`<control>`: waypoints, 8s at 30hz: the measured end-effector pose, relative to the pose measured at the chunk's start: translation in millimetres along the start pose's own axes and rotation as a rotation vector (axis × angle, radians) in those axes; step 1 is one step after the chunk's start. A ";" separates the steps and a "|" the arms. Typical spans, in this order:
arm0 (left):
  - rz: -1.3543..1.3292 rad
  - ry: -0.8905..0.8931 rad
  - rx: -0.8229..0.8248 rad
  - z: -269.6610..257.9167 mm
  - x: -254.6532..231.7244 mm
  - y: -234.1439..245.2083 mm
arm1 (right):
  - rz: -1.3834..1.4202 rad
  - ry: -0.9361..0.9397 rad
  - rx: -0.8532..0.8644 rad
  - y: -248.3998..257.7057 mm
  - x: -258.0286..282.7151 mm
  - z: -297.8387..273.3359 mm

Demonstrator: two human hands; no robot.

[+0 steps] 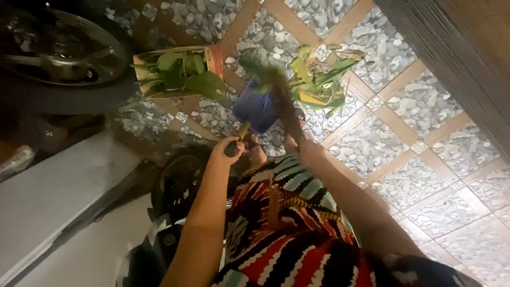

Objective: Sweeping organic debris and leaves into a dustpan on a tiled floor.

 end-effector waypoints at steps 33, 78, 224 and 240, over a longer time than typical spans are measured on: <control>0.722 -0.242 0.001 -119.4 41.4 40.5 | 0.036 -0.018 0.040 -19.9 -36.4 -105.6; 1.621 -0.657 -0.648 -193.1 -114.4 212.1 | -0.704 0.511 -0.255 -121.7 245.7 72.1; 1.732 -0.721 0.010 -261.4 -113.6 -188.1 | 1.743 -0.170 -0.472 -80.1 -14.9 142.7; 1.435 -0.379 -0.118 -173.2 -79.8 -217.8 | 1.496 -0.275 -0.736 -9.5 -115.8 -67.5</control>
Point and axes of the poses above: each hand's wrist, its own z-axis towards the middle knuckle, its own y-axis out of the back of the hand, x = y × z, the point moved 4 cm from there along z, towards the middle knuckle, and after that the axes turned 9 degrees about z, right-handed, at the moved point
